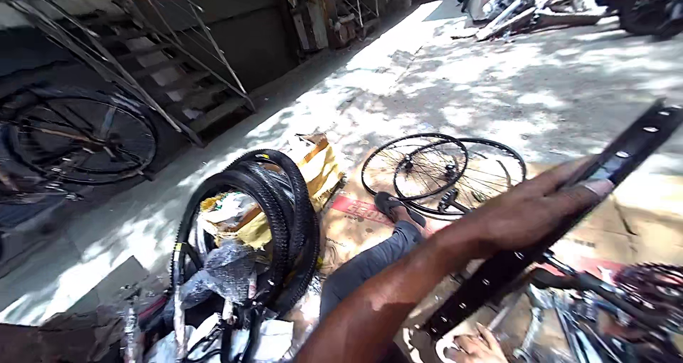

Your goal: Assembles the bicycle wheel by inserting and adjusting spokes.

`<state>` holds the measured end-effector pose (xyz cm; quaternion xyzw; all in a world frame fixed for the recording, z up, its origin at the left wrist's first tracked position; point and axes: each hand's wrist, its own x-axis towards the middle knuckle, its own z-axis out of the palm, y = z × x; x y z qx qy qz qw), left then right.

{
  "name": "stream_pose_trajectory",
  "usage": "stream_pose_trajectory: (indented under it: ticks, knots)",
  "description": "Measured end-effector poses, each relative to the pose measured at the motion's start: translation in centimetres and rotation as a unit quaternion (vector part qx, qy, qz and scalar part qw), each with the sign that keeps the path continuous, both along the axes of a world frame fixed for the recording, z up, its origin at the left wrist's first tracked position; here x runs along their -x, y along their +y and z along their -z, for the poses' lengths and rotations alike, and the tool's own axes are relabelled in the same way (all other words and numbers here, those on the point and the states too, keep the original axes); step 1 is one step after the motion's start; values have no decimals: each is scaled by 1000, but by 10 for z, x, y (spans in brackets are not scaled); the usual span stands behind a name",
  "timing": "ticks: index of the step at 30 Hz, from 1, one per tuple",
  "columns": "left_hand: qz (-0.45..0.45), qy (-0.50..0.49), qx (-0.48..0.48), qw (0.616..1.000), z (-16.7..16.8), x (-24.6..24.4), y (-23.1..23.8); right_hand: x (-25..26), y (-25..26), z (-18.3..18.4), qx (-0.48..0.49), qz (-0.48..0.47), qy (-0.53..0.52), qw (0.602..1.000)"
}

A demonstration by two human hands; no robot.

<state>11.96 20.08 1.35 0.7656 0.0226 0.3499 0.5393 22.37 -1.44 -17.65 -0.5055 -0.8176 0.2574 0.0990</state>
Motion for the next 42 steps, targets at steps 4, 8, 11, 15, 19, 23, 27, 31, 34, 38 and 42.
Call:
stream_pose_trajectory:
  ticks: [4,8,11,15,19,23,27,31,34,38,42]
  knots:
    - [-77,53,161,983,-31,10,-55,7,-1,25,-46,-10,-23,999]
    - [39,-61,244,967,47,65,-83,9,-3,28,-40,-9,-34,999]
    - [-57,49,346,935,123,112,-109,10,-3,29,-50,-10,-35,998]
    - [-280,344,291,848,164,122,-126,9,-2,29,-67,-10,-22,997]
    - [-322,276,361,830,176,131,-136,9,-2,29,-68,-5,-10,998]
    - [-329,250,364,835,177,136,-142,8,-1,31,-75,-6,-7,997]
    - [-329,267,359,832,167,141,-147,8,-2,32,-75,-4,-7,997]
    - [-300,236,328,864,147,147,-150,8,-1,32,-75,-6,-6,997]
    - [-245,165,284,912,123,153,-151,7,-2,33,-76,-6,-4,997]
    - [-212,110,166,957,95,156,-148,8,-1,32,-76,-5,-8,997]
    - [-202,111,98,968,89,156,-142,8,-1,31,-73,-4,-13,997]
